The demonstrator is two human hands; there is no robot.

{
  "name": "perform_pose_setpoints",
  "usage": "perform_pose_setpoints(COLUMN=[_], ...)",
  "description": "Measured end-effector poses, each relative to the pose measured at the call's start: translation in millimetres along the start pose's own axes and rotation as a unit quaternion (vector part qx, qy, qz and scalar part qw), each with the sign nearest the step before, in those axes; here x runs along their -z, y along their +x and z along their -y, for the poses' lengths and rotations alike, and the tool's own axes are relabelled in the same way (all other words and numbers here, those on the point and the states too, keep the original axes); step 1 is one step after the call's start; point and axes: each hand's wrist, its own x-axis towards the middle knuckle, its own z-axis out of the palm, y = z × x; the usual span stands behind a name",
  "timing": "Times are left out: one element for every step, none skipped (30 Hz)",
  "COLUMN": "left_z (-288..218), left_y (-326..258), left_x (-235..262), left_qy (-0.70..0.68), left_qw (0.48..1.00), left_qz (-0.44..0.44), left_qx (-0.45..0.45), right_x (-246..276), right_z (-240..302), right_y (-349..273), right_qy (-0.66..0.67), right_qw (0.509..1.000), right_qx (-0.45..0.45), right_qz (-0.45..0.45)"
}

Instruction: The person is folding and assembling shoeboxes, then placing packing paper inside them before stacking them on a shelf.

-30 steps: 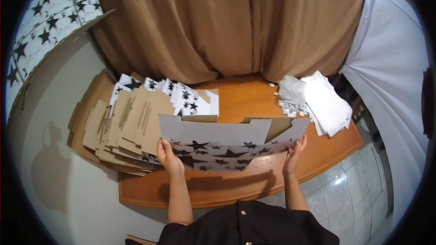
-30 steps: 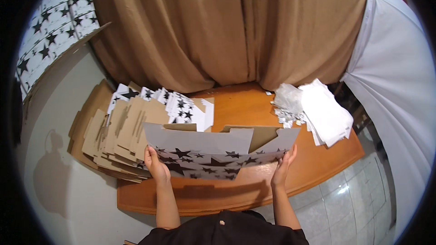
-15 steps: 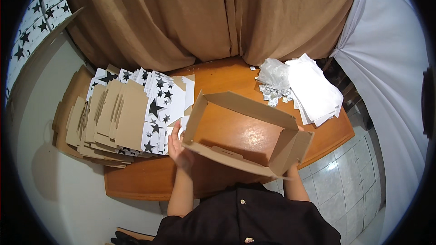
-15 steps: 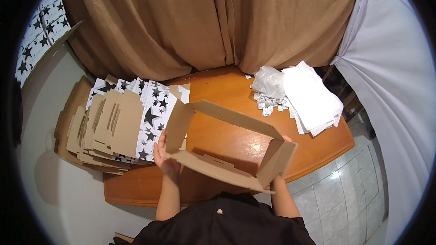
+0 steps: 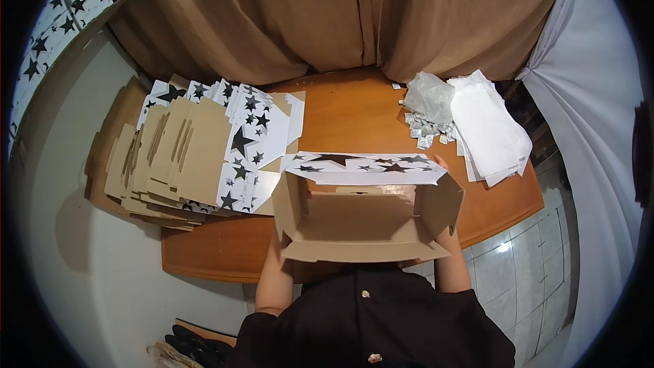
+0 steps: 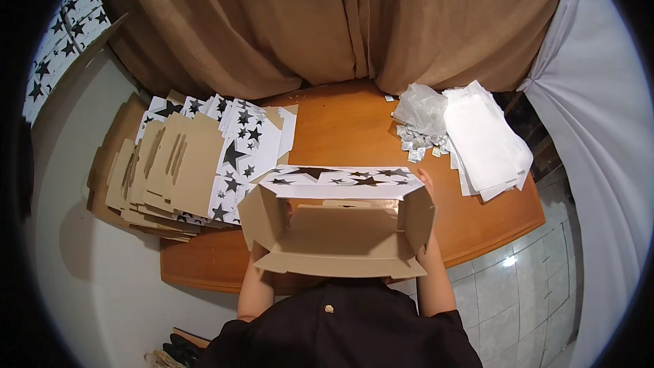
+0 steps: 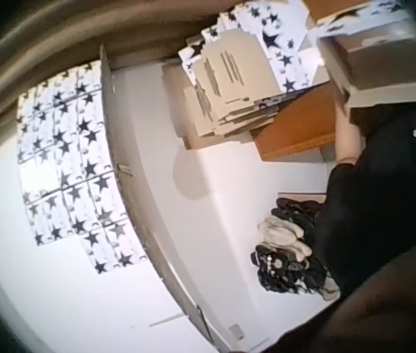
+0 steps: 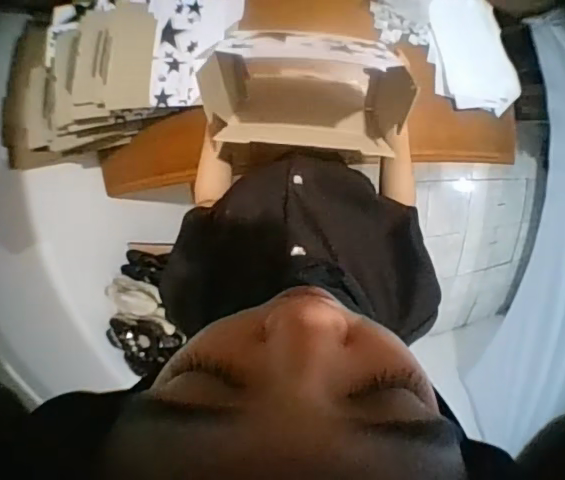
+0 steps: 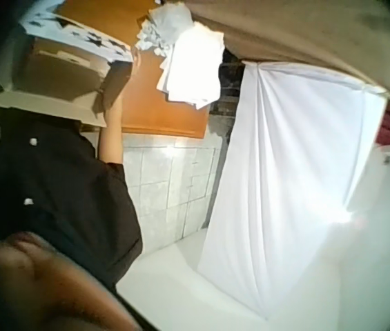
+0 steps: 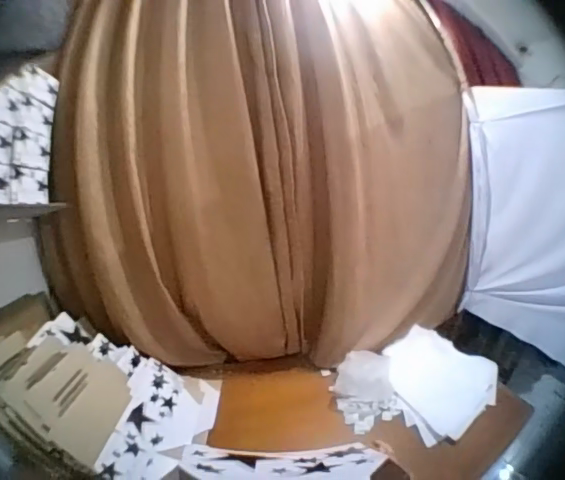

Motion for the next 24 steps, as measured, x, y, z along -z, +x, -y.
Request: perform_pose_setpoints(left_z=[-10, 8, 35, 59, 80, 23, 49, 78, 99, 104, 111, 114, 114, 124, 122, 118, 121, 120, 110, 77, 33, 18, 8, 3], left_y=[33, 37, 42, 41, 46, 117, 120, 110, 114, 125, 139, 153, 165, 167, 181, 197, 201, 202, 183, 150, 110, 95, 85, 79], left_x=[-19, -10, 3, 32, 57, -2, 12, 33, 47, 47, 36, 26, 34, 47, 42, 37, 41, 50, 9, -15, -72, -69, -68, -66], left_qy=[0.001, 0.002, 0.007, 0.013, 0.018, 0.015, 0.019, 0.023, 0.030, 0.034, 0.041, 0.045, 0.041, 0.039, 0.042, 0.044, 0.049, 0.052, 0.053, 0.174, 0.303, 0.303, 0.423, 0.535], left_qw=[1.000, 1.000, 1.000, 1.000, 1.000, 1.000, 1.000, 1.000, 0.999, 0.999, 0.998, 0.998, 0.999, 0.999, 0.999, 0.999, 0.999, 0.998, 0.998, 0.980, 0.937, 0.935, 0.882, 0.811], left_qz=[-0.003, -0.005, 0.002, 0.007, 0.012, 0.001, 0.002, 0.004, 0.008, 0.015, 0.027, 0.029, 0.005, -0.011, -0.012, -0.011, -0.008, -0.013, 0.005, -0.091, -0.166, -0.180, -0.178, -0.173], left_qx=[0.000, 0.000, 0.005, 0.009, 0.013, 0.012, 0.015, 0.019, 0.026, 0.028, 0.030, 0.032, 0.028, 0.026, 0.023, 0.021, 0.017, 0.011, 0.025, -0.006, -0.044, -0.046, -0.106, -0.162], right_x=[-13, -12, -4, 4, 12, 10, 16, 22, 24, 88, 117, 111, 102, 96, 97, 98, 100, 96, 113, 114, 119, 95, 76, 57], right_z=[-3, -6, -11, -16, -20, -28, -35, -43, -43, -81, -118, -172, -185, -197, -201, -204, -207, -209, -220, -224, -208, -179, -154, -131], right_y=[-3, 0, 5, 9, 11, 13, 16, 18, 15, 28, 53, 53, 61, 65, 64, 62, 60, 59, 57, 53, 41, 32, 28, 25], right_qy=[0.075, 0.074, 0.073, 0.074, 0.056, 0.057, 0.106, 0.154, 0.037, 0.035, -0.062, -0.157, 0.039, 0.038, -0.040, -0.119, -0.194, -0.266, -0.352, -0.358, -0.494, -0.612, -0.610, -0.582], right_qw=[0.990, 0.990, 0.989, 0.985, 0.985, 0.984, 0.984, 0.980, 0.997, 0.997, 0.994, 0.980, 0.990, 0.989, 0.992, 0.988, 0.978, 0.962, 0.935, 0.932, 0.869, 0.786, 0.788, 0.804], right_qx=[0.116, 0.115, 0.118, 0.120, 0.123, 0.118, 0.095, 0.072, 0.057, 0.059, 0.091, 0.118, -0.134, -0.141, -0.113, -0.084, -0.054, -0.023, -0.004, -0.015, -0.011, 0.010, 0.014, -0.024], right_qz=[0.020, 0.022, 0.058, 0.096, 0.108, 0.119, 0.112, 0.103, 0.046, 0.040, 0.023, 0.016, 0.019, 0.034, 0.042, 0.048, 0.051, 0.062, 0.048, 0.048, -0.037, -0.091, -0.086, -0.118])
